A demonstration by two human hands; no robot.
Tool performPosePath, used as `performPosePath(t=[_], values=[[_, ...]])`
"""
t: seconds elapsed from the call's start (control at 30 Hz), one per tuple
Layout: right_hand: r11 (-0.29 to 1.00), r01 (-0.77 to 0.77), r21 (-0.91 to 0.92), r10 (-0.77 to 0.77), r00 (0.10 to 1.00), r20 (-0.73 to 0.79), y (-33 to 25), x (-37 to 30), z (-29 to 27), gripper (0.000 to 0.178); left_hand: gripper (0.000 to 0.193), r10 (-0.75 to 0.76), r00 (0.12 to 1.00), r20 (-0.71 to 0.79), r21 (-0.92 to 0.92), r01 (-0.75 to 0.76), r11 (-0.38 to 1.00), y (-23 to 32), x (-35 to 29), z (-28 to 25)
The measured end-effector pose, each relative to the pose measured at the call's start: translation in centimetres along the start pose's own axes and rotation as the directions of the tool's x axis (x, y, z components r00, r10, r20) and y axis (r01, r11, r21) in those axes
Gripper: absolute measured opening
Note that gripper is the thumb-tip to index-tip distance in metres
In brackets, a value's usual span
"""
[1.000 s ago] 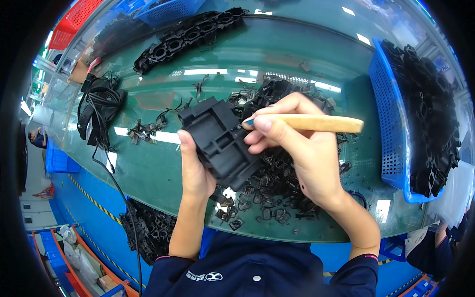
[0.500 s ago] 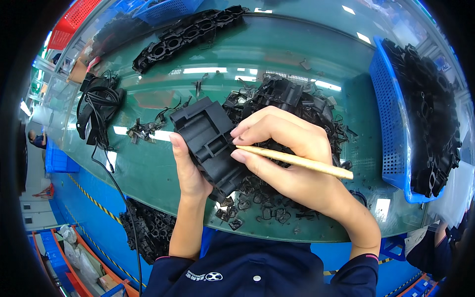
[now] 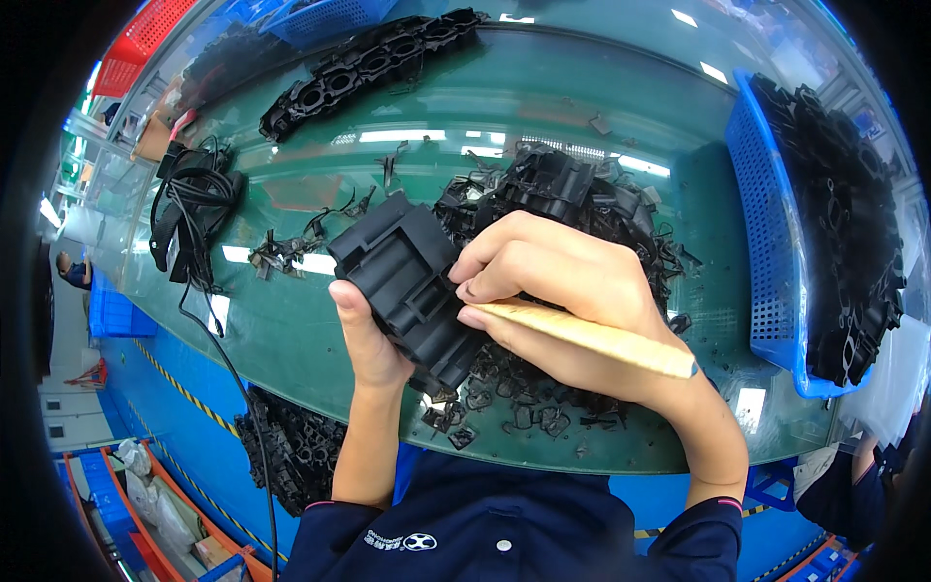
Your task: Manually scraping and deburring edges of a black plastic component using a specialized tool.
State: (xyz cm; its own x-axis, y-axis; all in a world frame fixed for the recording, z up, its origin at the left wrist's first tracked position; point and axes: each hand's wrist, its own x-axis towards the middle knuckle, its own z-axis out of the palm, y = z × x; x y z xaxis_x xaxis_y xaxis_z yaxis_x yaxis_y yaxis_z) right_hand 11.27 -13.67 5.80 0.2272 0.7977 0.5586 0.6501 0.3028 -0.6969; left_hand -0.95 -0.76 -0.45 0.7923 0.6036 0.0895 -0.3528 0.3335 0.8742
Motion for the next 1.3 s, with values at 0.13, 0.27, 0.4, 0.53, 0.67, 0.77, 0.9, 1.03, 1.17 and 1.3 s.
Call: performPosePath(t=[0.13,0.27,0.4,0.53,0.67,0.77,0.9,1.03,1.17,1.3], values=[[0.994,-0.026,0.109,0.028,0.999,-0.017,0.1,0.0,-0.1,0.017,0.094,0.025,1.0,-0.012,-0.016,-0.025,1.0,0.0,0.0,0.1],[0.993,-0.057,0.102,0.058,0.998,-0.011,0.0,0.0,-0.1,0.017,0.096,0.009,1.0,0.004,-0.002,-0.009,1.0,0.1,0.0,0.0],[0.997,-0.041,0.071,0.041,0.999,0.006,0.1,0.0,-0.2,0.017,0.099,0.017,1.0,-0.009,0.037,-0.017,0.999,0.2,-0.2,0.0],[0.999,-0.022,0.039,0.021,1.0,0.02,0.0,0.0,-0.2,0.019,0.099,0.042,0.999,-0.022,0.075,-0.04,0.996,0.2,-0.2,-0.2],[0.989,0.049,-0.137,-0.039,0.997,0.073,-0.4,0.1,-0.1,0.023,0.099,0.057,0.997,-0.06,0.087,-0.052,0.995,-0.2,-0.4,-0.3],[0.983,0.033,-0.181,-0.037,0.999,-0.018,-0.4,-0.2,0.5,0.025,0.098,0.029,0.998,-0.048,0.075,-0.025,0.997,-0.4,-0.4,-0.4],[0.968,-0.017,-0.252,-0.04,0.975,-0.218,-0.2,-0.3,0.4,0.018,0.099,-0.038,0.999,-0.008,-0.04,0.038,0.998,0.5,-0.3,0.1],[0.991,-0.137,0.009,0.129,0.911,-0.392,1.0,-0.3,-0.3,0.011,0.091,0.077,0.995,0.069,0.083,-0.082,0.993,0.7,-0.3,-0.3],[0.936,-0.339,0.092,0.351,0.919,-0.181,-1.1,-0.3,-0.1,0.008,0.091,0.115,0.989,0.098,0.033,-0.119,0.992,0.0,-0.5,-0.8],[0.88,-0.39,0.272,0.458,0.85,-0.262,-1.6,0.1,-0.2,0.024,0.094,0.161,0.984,0.083,-0.02,-0.16,0.987,-0.3,-0.1,-0.5]])
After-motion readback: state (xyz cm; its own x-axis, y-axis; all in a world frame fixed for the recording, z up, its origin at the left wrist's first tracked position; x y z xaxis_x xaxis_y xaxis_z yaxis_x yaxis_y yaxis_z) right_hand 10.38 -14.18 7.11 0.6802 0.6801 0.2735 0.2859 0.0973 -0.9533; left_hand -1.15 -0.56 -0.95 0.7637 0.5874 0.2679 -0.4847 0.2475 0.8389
